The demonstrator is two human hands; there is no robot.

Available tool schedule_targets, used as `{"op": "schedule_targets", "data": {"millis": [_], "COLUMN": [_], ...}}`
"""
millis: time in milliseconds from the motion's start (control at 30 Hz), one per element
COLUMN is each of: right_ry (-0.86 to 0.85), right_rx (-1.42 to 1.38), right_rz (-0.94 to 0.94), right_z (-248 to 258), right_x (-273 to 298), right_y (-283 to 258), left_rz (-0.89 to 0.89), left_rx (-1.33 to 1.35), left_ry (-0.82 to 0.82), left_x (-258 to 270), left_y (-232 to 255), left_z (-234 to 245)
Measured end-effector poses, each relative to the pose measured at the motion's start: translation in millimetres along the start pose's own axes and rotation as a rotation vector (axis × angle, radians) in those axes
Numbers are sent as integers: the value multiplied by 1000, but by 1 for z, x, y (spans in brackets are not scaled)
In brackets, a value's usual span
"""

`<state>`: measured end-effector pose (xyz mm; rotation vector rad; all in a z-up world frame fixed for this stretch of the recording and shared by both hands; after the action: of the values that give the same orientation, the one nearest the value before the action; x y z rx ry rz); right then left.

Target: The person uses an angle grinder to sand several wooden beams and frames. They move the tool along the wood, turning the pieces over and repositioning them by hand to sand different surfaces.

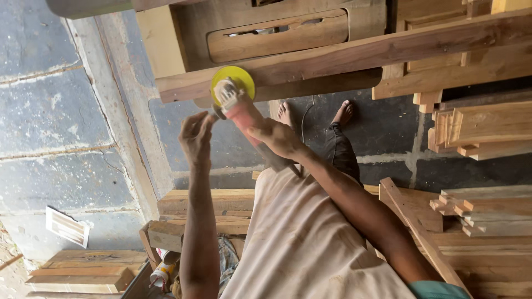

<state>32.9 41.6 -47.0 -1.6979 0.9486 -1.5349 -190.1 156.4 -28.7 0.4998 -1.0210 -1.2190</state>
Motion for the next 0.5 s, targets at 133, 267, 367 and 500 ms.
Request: {"op": "schedule_targets", "data": {"millis": [133, 267, 367, 500], "right_ry": [-18, 119, 190, 253], "right_rx": [-511, -579, -655, -683], "right_rz": [-62, -135, -134, -165], "right_z": [35, 88, 123, 163], "right_x": [45, 84, 107, 134], "right_y": [24, 41, 47, 61], "left_rz": [-215, -380, -411, -424], "left_rx": [109, -27, -124, -144], "left_ry": [-169, -176, -185, -233], "left_x": [21, 50, 64, 82], "left_y": [41, 89, 116, 136], "left_z": [-59, -117, -153, -199]}}
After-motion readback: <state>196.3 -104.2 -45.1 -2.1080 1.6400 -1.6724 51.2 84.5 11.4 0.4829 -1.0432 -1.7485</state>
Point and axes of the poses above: each hand's wrist, its own x-axis away from the middle knuckle, its own z-axis out of the back of the hand, y = z × x, the point moved 6 cm from there along -x, towards the middle knuckle, and after that the axes turned 9 degrees about -x, right-handed, at the moved point
